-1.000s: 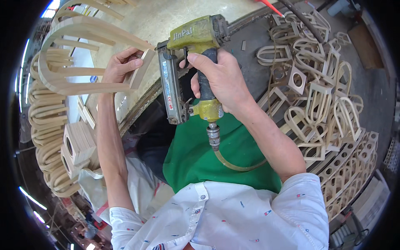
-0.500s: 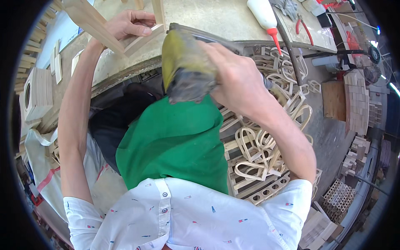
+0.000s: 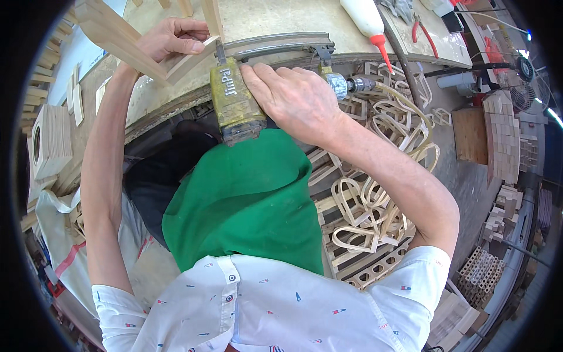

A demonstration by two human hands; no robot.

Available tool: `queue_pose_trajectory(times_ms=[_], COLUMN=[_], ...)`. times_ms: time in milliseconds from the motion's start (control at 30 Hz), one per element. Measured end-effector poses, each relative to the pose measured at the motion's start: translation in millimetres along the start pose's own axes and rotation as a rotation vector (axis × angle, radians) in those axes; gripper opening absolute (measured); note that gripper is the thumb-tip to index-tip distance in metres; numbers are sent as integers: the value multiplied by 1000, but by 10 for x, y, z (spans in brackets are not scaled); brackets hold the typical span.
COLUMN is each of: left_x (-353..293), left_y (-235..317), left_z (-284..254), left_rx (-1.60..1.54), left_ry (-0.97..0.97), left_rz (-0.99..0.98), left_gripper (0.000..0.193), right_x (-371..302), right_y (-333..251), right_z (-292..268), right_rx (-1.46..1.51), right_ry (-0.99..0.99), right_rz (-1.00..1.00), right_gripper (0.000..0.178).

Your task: The person assembles a wooden chair frame by attaching small wooden blocks to the legs using a pneumatic nail gun and wood glue. They repeatedly pick up blocks, apply glue, position them on the frame, and secure them with nails.

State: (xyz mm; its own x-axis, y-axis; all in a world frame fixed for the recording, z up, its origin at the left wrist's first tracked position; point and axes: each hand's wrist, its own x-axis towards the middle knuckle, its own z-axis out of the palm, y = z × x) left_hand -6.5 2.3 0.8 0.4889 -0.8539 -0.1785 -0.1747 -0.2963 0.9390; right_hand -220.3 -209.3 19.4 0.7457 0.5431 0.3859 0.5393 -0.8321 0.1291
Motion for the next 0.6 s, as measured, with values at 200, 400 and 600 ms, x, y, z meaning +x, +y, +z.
queue_pose_trajectory(times_ms=[200,400,600], left_x=[-20,-44,-43], left_y=[13,72,86], left_z=[9,45,53], left_rx=[-21,-21,20], left_ry=[8,22,35], left_rz=[-21,-32,-24], left_gripper=[57,54,53], right_x=[-2,-7,2], right_y=[-6,-32,-58], right_z=[26,52,28], right_rx=[9,-11,-19], right_ry=[10,-10,-61], right_rz=[5,16,29], right_gripper=[48,47,46])
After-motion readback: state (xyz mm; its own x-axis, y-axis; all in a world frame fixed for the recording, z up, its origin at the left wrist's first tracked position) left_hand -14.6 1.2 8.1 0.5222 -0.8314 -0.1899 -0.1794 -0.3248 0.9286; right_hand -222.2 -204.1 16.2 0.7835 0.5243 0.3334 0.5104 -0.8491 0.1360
